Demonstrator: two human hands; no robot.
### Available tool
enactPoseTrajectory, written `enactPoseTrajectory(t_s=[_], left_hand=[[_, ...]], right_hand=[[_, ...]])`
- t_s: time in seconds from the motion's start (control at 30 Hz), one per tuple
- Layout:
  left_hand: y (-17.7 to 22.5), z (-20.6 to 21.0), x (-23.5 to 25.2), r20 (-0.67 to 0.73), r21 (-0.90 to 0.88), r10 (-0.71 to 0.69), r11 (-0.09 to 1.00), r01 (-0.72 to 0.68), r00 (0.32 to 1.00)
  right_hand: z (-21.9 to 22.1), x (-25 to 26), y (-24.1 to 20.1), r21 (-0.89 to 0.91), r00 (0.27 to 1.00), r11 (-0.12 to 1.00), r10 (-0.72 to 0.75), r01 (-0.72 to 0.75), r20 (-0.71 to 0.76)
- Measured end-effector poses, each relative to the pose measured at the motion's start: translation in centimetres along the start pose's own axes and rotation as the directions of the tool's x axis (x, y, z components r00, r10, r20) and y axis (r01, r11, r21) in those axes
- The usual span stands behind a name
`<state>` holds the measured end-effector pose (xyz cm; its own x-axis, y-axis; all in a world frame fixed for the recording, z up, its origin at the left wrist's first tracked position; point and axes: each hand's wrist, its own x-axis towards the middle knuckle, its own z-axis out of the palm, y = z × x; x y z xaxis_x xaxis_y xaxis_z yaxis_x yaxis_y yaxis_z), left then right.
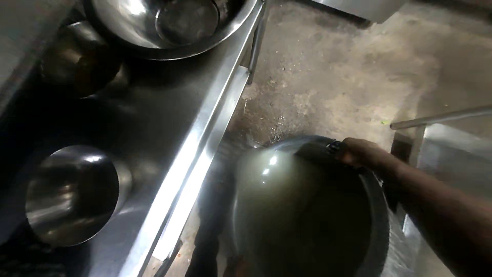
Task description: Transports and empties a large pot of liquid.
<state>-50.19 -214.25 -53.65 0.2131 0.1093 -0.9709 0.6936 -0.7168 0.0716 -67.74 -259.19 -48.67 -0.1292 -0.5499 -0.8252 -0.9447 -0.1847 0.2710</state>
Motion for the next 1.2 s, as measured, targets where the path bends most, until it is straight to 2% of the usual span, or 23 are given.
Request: enactPoseTrajectory(t_s=[0.1,0.3,0.47,0.6,0.7,0.8,0.87,0.93,1.0,1.03,1.07,1.13,1.17,1.2], left_hand=[[1.3,-0.3,0.4,-0.048,0.021,-0.016,1.0,0.017,0.999],[4.2,-1.3,0.4,-0.051,0.039,-0.028,0.999,0.03,0.998],[5.8,-2.0,-0.1,-0.06,0.05,0.019,0.999,-0.016,0.998],[8.0,-2.5,-2.0,-0.016,0.002,0.06,0.998,-0.06,0.998],[7.6,-4.1,0.0,0.036,-0.09,0.094,0.992,-0.091,0.995],[8.9,-4.2,-0.1,0.042,-0.165,0.082,0.984,-0.075,0.996],[9.7,-4.0,-0.6,0.047,-0.154,0.087,0.985,-0.079,0.995],[10.8,-3.5,-2.2,0.011,-0.114,0.034,0.993,-0.033,0.999],[12.5,-2.8,-4.4,-0.059,-0.026,-0.014,1.0,0.012,0.998],[11.7,-3.2,-4.3,-0.094,-0.008,0.05,0.999,-0.051,0.994],[10.4,-3.7,-3.9,-0.126,0.0,0.134,0.991,-0.135,0.983],[8.0,-4.4,-4.0,-0.181,-0.024,0.339,0.937,-0.349,0.923],[7.1,-4.6,-4.5,-0.2,-0.021,0.452,0.885,-0.465,0.87],[6.1,-5.0,-5.0,-0.18,0.005,0.59,0.801,-0.599,0.787]], right_hand=[[0.0,-0.1,-0.6,0.036,0.994,0.995,-0.092,0.095,-0.066],[-2.1,-0.7,-4.7,0.072,1.0,0.997,-0.018,0.017,0.025],[-2.2,-0.4,-6.2,0.146,0.997,0.987,-0.074,0.071,0.016],[-2.6,-0.8,-7.0,0.2,0.994,0.974,-0.111,0.11,-0.006],[-3.0,-1.6,-8.1,0.233,0.997,0.969,-0.078,0.079,-0.012],[-2.9,-2.1,-9.0,0.273,0.999,0.962,-0.008,0.017,-0.034],[-2.8,-2.6,-9.4,0.309,0.994,0.95,0.064,-0.033,-0.09],[-2.2,-3.3,-9.3,0.407,0.974,0.912,0.134,-0.049,-0.183],[-1.6,-4.7,-8.7,0.453,0.919,0.888,0.111,0.079,-0.378],[-0.9,-5.7,-8.1,0.417,0.866,0.885,0.032,0.207,-0.5],[0.0,-6.7,-7.2,0.337,0.78,0.862,-0.1,0.377,-0.618],[2.0,-8.4,-5.2,0.124,0.534,0.697,-0.408,0.706,-0.741],[2.8,-9.1,-4.4,0.029,0.416,0.589,-0.535,0.808,-0.735],[3.3,-10.0,-3.5,-0.048,0.329,0.5,-0.637,0.865,-0.697]])
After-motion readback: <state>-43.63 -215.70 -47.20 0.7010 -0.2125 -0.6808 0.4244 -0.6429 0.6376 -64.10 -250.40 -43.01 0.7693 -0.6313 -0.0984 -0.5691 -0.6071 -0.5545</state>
